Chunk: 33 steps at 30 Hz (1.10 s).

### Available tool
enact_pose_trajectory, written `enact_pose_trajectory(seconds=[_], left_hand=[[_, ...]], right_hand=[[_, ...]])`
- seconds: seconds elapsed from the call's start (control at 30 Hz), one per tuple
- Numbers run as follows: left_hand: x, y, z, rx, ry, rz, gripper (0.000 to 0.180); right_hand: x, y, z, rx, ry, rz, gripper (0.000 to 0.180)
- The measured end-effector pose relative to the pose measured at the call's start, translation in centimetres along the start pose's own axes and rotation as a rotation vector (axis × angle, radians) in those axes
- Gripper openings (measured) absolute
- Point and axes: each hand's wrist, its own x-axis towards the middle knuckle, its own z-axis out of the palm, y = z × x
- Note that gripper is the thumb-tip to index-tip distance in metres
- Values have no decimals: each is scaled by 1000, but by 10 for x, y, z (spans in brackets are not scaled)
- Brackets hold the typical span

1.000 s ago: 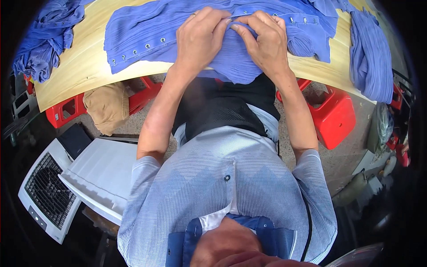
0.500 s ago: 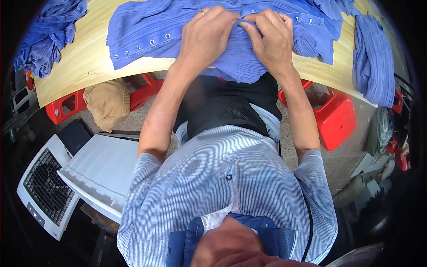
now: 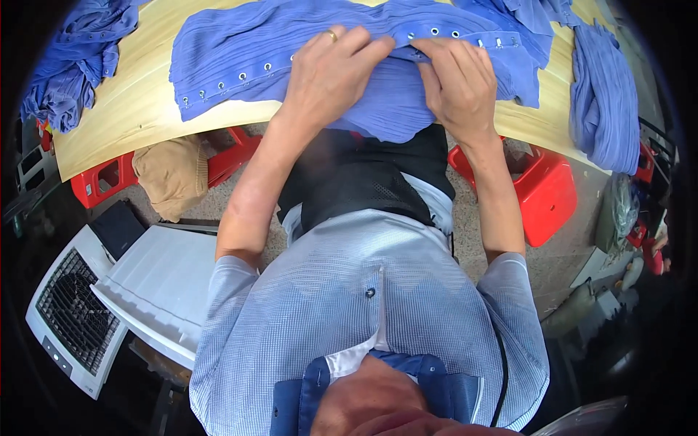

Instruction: Checking and folding blue pleated fabric pieces with eyelets in a factory setting.

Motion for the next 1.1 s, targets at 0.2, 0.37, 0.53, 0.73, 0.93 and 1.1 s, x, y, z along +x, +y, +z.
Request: enact_pose_trajectory(seconds=[0.2, 0.37, 0.53, 0.73, 0.93, 1.1], left_hand=[[6, 19, -18, 80, -44, 85, 20], [8, 24, -21, 63, -42, 137, 18], [21, 33, -18, -77, -70, 15, 17], [37, 41, -11, -47, -147, -36, 20], [28, 48, 5, 64, -86, -103, 21], [21, 28, 25, -156, 148, -92, 13]], right_hand=[[-19, -1, -5, 15, -8, 77, 24], [-23, -4, -10, 76, -4, 63, 21], [-27, -5, -12, 92, -11, 86, 25], [-32, -1, -8, 102, -33, 139, 26], [-25, 6, -14, 204, -125, 227, 19], [-18, 10, -6, 193, -122, 252, 14]])
